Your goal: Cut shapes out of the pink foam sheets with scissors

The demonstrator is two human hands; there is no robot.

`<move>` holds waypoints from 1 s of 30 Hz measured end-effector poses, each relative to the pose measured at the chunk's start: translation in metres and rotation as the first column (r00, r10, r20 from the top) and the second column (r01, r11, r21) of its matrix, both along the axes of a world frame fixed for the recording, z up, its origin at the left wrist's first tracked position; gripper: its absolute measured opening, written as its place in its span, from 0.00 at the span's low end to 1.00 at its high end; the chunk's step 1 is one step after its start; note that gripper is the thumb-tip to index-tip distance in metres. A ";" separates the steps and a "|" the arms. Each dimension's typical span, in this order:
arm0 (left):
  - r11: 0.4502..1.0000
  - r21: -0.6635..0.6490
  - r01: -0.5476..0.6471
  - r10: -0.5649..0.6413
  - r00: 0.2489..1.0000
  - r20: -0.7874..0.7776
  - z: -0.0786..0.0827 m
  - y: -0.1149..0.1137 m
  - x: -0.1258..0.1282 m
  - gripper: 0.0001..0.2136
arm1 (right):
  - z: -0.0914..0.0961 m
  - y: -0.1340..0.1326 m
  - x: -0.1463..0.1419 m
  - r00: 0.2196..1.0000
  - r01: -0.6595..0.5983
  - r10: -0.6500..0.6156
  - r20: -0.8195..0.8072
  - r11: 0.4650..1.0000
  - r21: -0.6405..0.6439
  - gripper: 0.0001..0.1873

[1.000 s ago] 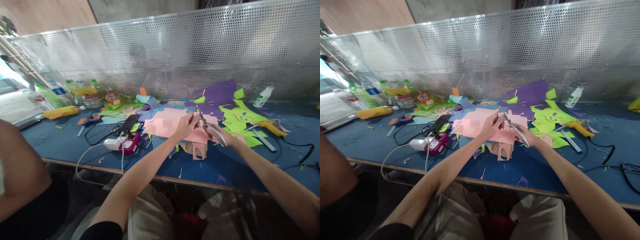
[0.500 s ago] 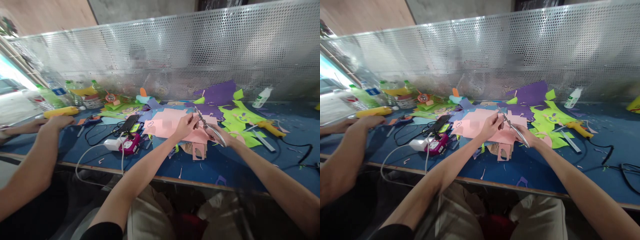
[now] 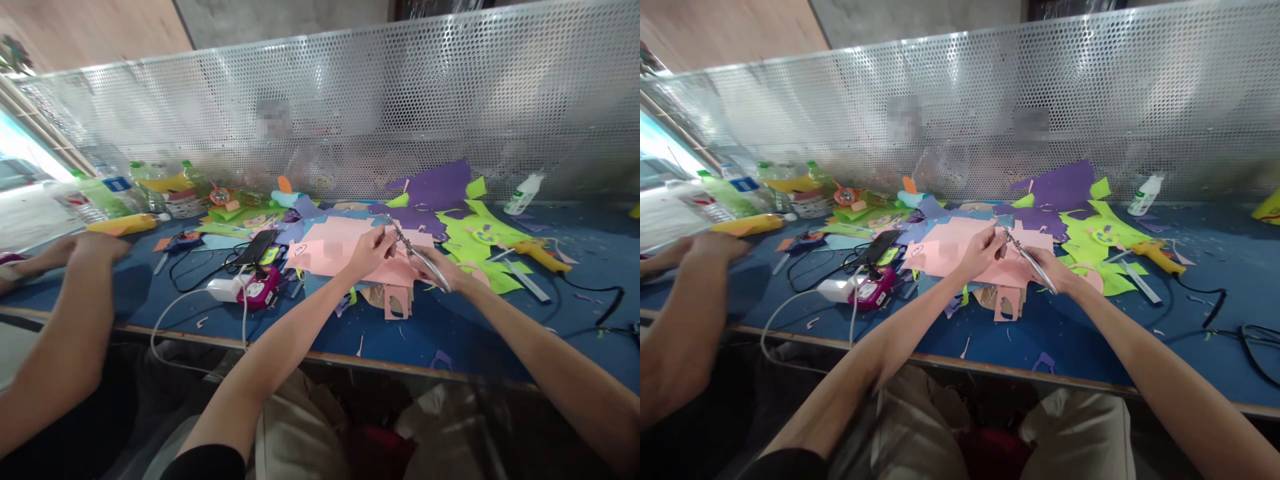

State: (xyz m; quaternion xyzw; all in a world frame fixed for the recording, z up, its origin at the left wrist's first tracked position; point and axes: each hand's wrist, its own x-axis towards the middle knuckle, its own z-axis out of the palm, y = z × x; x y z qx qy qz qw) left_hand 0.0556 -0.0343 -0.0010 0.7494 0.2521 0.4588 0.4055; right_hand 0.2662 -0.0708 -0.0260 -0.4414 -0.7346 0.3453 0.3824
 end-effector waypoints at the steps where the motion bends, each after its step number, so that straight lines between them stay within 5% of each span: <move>1: 1.000 0.000 0.000 0.000 1.000 -0.001 0.000 0.000 0.000 0.22 | -0.001 0.000 0.001 1.000 0.004 -0.005 0.017 1.000 0.011 0.24; 12: 0.999 0.033 -0.034 0.031 0.996 0.079 -0.005 0.007 0.001 0.21 | -0.004 0.007 0.006 0.986 0.056 -0.084 0.143 0.980 0.192 0.19; 17: 0.998 0.051 -0.035 0.031 0.997 0.073 -0.006 0.009 0.000 0.21 | -0.001 0.004 -0.002 0.981 0.168 -0.146 -0.128 0.969 0.183 0.18; 23: 0.988 0.144 0.059 -0.037 0.989 -0.145 -0.008 0.006 0.000 0.21 | -0.003 0.009 -0.010 0.853 0.309 -0.230 -0.468 0.946 0.100 0.16; 30: 0.971 0.220 0.096 -0.039 0.967 -0.250 -0.010 0.006 0.001 0.20 | -0.006 0.010 -0.011 0.837 0.326 -0.273 -0.474 0.945 0.030 0.20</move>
